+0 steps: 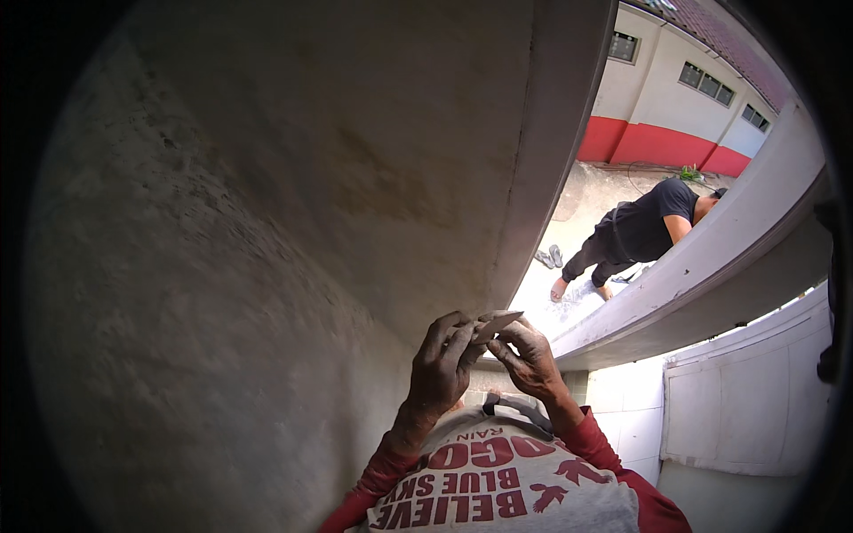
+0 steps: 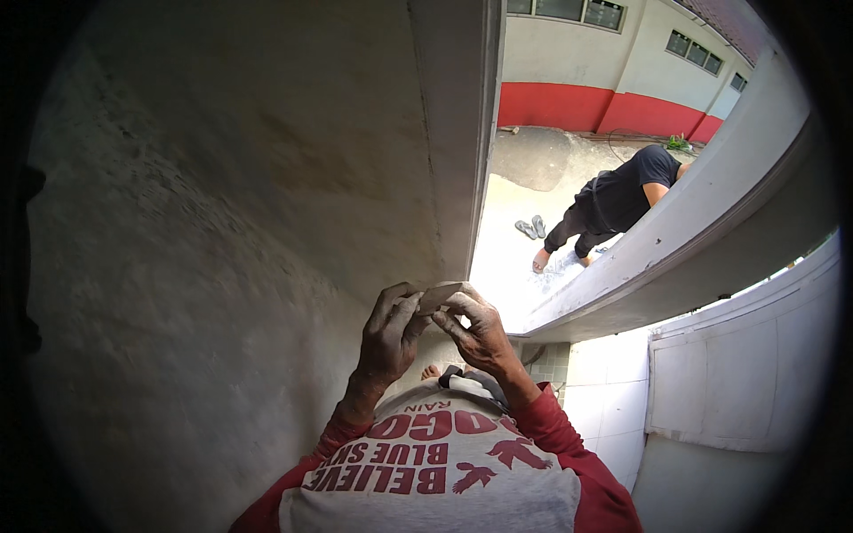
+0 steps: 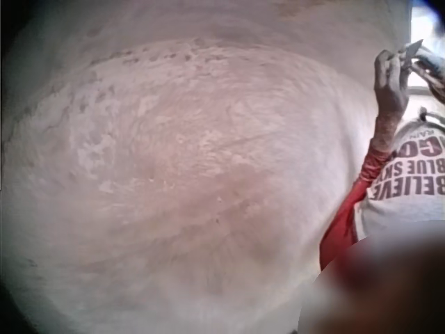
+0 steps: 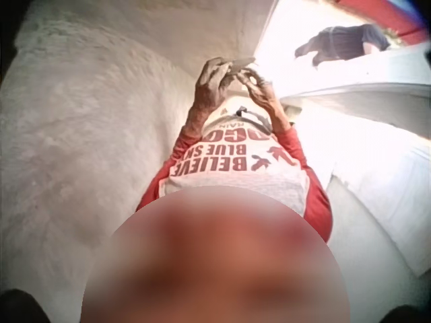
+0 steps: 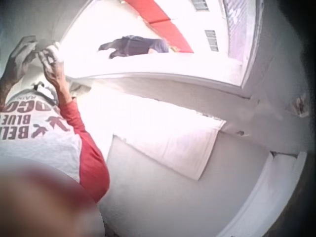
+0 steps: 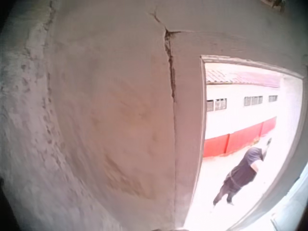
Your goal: The person smooths a wall surface using a sanding block. They repeatedly rub the block against the wall near a doorway, moving it in short strokes to even the surface.
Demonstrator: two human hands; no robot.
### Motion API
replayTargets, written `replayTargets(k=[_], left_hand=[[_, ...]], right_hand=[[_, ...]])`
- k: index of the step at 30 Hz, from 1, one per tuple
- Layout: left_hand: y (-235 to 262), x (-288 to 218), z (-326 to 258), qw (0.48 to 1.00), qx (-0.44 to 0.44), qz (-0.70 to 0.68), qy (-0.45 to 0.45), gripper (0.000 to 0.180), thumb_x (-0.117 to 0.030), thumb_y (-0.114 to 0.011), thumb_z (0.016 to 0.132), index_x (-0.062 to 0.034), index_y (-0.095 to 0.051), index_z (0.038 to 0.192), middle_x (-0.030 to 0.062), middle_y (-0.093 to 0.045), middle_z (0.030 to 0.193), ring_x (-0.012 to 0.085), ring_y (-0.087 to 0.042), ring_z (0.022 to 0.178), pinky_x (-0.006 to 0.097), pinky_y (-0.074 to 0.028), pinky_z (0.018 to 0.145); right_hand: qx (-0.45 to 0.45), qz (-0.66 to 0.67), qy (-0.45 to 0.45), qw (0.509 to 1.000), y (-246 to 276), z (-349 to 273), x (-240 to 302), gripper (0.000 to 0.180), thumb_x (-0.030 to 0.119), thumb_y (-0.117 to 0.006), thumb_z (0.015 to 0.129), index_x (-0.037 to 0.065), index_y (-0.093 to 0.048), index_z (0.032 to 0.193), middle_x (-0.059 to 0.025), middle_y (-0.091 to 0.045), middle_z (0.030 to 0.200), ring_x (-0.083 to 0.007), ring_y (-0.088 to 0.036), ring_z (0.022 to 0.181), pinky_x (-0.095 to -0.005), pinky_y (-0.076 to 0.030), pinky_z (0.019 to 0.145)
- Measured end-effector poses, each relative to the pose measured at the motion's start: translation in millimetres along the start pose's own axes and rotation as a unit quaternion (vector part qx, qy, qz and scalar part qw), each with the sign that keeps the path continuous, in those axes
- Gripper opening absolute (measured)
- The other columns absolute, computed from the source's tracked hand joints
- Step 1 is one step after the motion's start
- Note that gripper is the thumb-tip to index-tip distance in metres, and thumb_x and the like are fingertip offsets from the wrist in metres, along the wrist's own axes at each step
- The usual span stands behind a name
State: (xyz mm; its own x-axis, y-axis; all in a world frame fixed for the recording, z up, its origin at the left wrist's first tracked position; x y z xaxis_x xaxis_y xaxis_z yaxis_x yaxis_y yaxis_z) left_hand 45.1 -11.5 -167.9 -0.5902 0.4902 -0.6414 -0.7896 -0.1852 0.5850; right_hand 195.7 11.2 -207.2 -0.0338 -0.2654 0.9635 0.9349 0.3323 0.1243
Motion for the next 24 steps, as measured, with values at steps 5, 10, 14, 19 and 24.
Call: replayTargets(k=[5,10,14,19,24], left_hand=[[34,-43,15,0.978,-0.136,0.152,-0.036,0.062,-0.024,-0.070,0.099,0.0036,-0.047,0.150,0.0251,-0.047,0.155,0.0428,-0.044,0.145,0.050,-0.040,0.117],[36,-45,62,0.927,-0.214,0.307,-0.025,0.085,-0.055,-0.045,0.107,0.0043,-0.021,0.163,0.0326,-0.017,0.168,0.0547,-0.017,0.155,0.062,-0.023,0.124],[-9,-16,56,0.903,-0.237,0.355,-0.037,0.102,-0.067,-0.039,0.104,0.0124,-0.011,0.161,0.0437,-0.006,0.164,0.0638,-0.008,0.152,0.071,-0.016,0.121],[-68,39,8,0.913,-0.130,0.386,0.027,0.107,-0.063,-0.051,0.101,0.0145,-0.008,0.160,0.0484,-0.003,0.161,0.0680,-0.006,0.149,0.075,-0.013,0.120],[-96,78,-55,0.924,-0.039,0.370,0.084,0.104,-0.057,-0.063,0.096,0.0065,-0.014,0.162,0.0428,-0.011,0.164,0.0630,-0.015,0.151,0.078,-0.012,0.118]], right_hand=[[-0.076,-0.024,-0.016,0.997,36,-41,2,0.020,0.012,-0.063,0.105,-0.002,-0.065,0.119,-0.0125,-0.074,0.108,-0.0183,-0.071,0.093,-0.0308,-0.056,0.084],[-0.083,-0.007,-0.042,0.996,48,-64,-4,0.026,0.018,-0.058,0.108,-0.003,-0.061,0.123,-0.0131,-0.078,0.106,-0.0145,-0.071,0.092,-0.0295,-0.057,0.079],[-0.072,0.076,-0.051,0.993,52,-69,-14,0.028,0.017,-0.056,0.109,-0.004,-0.058,0.128,-0.0138,-0.077,0.107,-0.0162,-0.072,0.094,-0.0297,-0.057,0.081],[-0.128,0.069,-0.045,0.988,73,-78,-16,0.030,0.019,-0.058,0.109,-0.004,-0.062,0.129,-0.0128,-0.077,0.109,-0.0163,-0.073,0.095,-0.0293,-0.057,0.083],[-0.130,-0.025,-0.087,0.987,86,-88,-17,0.029,0.020,-0.064,0.106,-0.004,-0.066,0.122,-0.0125,-0.078,0.101,-0.0149,-0.073,0.089,-0.0293,-0.057,0.078]])
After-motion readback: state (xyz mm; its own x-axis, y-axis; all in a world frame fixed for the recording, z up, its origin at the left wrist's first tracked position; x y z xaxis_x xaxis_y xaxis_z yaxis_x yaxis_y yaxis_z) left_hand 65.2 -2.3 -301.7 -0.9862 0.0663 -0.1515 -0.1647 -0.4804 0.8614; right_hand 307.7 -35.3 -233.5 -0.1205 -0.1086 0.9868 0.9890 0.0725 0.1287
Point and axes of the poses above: each hand's wrist, its own z-axis towards the middle knuckle, its own y-axis out of the back of the hand, x = y × z, the point moved 8 cm from there along z, towards the middle knuckle
